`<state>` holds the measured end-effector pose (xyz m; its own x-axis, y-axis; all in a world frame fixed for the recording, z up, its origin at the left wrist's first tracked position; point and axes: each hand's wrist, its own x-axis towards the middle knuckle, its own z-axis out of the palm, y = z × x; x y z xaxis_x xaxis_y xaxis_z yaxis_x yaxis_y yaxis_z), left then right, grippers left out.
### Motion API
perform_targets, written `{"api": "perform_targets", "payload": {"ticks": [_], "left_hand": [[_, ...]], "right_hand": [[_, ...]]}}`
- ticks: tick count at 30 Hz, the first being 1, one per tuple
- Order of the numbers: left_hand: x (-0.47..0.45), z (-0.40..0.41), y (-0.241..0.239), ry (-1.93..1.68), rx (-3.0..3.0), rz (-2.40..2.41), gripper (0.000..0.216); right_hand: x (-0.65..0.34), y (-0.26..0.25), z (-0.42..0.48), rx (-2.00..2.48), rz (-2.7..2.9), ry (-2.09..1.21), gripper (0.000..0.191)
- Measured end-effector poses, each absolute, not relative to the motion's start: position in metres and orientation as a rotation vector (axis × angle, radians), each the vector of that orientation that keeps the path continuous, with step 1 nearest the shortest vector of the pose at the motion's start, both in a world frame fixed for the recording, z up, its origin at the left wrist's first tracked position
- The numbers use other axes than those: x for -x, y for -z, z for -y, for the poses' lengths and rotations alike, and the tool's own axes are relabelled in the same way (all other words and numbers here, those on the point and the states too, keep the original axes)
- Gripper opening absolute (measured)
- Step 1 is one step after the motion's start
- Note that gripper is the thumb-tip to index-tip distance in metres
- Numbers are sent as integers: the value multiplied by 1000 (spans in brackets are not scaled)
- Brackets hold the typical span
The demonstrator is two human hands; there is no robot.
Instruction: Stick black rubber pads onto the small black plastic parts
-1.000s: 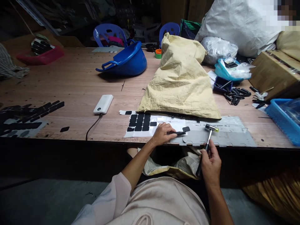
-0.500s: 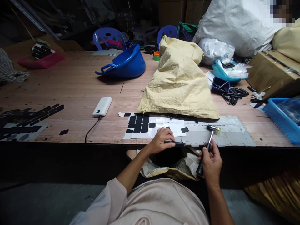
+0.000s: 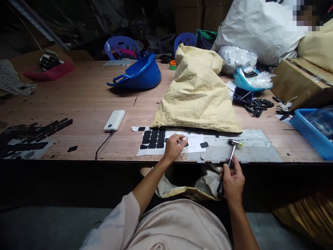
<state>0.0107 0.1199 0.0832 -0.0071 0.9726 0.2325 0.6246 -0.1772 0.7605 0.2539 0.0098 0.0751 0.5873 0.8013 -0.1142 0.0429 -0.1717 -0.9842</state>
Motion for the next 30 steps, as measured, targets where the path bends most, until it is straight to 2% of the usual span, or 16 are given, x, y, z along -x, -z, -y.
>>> {"api": "perform_targets", "payload": {"ticks": [4, 9, 16, 19, 21, 26, 30], "left_hand": [[-24, -166, -91, -979, -1637, -1936, 20], [-35, -181, -97, -785, -1571, -2079, 20], [-4, -152, -104, -784, -1479, -2109, 12], [10, -123, -103, -873, -1462, -2187, 7], [10, -105, -101, -938, -1538, -2107, 6], [-15, -86, -92, -924, -1888, -1533, 13], [-30, -95, -88, -792, -2035, -1435, 15]], "right_hand": [[-260, -71, -10, 1677, 709, -798, 88], [-266, -66, -6, 1759, 753, -812, 92], [-266, -67, 2, 1796, 806, -808, 105], [-266, -62, 1, 1836, 878, -702, 100], [-268, -57, 1, 1840, 904, -663, 93], [-271, -51, 0, 1780, 902, -708, 90], [-270, -56, 1, 1760, 829, -799, 92]]}}
